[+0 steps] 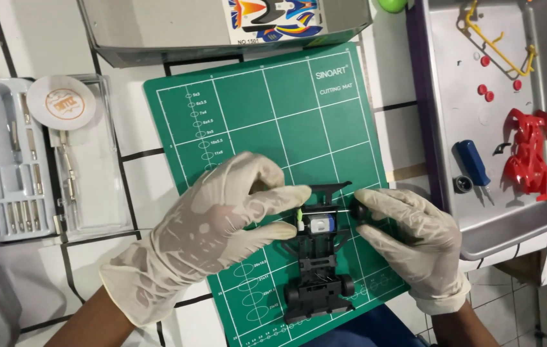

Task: Assembling a toy car by installing the motor, gears, and chassis components before attaching the body shell.

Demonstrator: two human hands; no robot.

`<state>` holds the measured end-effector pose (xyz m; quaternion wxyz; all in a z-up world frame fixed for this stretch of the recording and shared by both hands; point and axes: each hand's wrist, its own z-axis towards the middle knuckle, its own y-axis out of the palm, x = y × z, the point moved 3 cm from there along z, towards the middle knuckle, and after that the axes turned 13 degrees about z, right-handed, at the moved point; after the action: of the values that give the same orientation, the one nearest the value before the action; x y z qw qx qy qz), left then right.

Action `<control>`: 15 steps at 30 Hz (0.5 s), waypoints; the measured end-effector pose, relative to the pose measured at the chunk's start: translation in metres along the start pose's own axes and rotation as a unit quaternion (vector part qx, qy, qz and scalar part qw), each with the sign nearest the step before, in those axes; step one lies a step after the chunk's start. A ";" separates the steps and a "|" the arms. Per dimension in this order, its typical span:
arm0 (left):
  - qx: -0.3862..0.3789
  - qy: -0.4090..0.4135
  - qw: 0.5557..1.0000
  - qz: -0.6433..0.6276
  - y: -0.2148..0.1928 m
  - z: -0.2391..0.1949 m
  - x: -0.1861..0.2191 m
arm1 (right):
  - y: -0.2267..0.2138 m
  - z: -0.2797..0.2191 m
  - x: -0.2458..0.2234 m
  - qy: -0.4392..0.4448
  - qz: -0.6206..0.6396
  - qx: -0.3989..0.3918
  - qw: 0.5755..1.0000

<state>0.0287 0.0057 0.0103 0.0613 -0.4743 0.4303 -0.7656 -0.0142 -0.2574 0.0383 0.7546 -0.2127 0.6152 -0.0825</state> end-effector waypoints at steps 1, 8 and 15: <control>0.013 0.020 0.997 0.077 0.000 0.003 0.000 | -0.001 -0.001 0.000 -0.015 -0.023 -0.001 1.000; -0.079 0.043 0.991 0.096 0.004 0.016 -0.002 | -0.007 -0.002 0.005 -0.045 -0.088 -0.025 0.995; -0.062 0.111 0.986 0.112 0.006 0.015 -0.003 | 0.001 -0.005 -0.002 -0.076 -0.133 -0.019 0.988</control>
<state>0.0400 -0.0053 0.0069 0.0691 -0.3378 0.5314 -0.7737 -0.0198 -0.2573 0.0386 0.7777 -0.3122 0.5234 -0.1541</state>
